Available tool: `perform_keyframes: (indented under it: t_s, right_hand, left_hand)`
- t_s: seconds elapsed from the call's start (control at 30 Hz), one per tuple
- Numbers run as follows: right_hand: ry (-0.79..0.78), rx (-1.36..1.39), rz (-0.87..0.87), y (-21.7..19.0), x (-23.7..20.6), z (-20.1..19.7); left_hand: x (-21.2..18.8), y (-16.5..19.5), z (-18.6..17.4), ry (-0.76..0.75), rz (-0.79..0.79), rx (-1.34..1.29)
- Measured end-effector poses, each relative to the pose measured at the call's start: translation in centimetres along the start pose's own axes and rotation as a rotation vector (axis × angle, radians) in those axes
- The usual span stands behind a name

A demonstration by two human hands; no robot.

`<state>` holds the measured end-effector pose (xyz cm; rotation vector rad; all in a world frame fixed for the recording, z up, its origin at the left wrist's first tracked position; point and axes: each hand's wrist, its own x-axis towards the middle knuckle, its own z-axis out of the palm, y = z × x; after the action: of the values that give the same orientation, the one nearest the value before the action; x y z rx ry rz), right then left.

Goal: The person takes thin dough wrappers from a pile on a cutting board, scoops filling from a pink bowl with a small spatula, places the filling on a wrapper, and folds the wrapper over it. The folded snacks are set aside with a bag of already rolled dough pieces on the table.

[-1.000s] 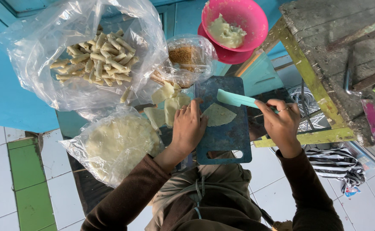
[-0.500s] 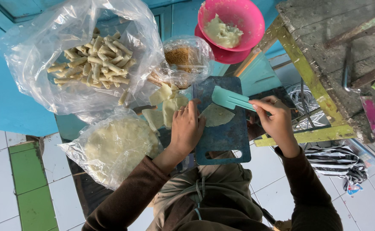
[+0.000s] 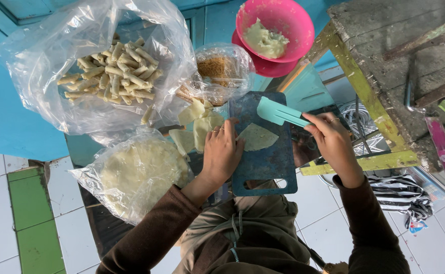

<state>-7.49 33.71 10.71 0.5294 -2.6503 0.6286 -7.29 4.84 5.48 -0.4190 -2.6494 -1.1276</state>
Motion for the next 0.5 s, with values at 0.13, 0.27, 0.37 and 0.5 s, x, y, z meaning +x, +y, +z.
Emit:
perform_keyframes:
  t_s: [0.13,0.27,0.37,0.5]
  right_hand:
    - [0.015,0.108,-0.076,0.7,-0.8,1.0]
    - [0.090,-0.006,-0.170,1.0,-1.4,1.9]
    - [0.088,-0.076,-0.255,1.3,-1.2,2.2]
    - [0.068,-0.167,-0.346,1.6,-0.9,2.4]
  left_hand:
    - [0.0,0.0,0.1,0.013,0.010,0.002]
    - [-0.1,-0.1,0.2,0.010,0.010,-0.006]
    - [0.0,-0.1,0.2,0.010,0.012,0.000]
    - [0.0,-0.1,0.1,0.004,0.006,-0.008]
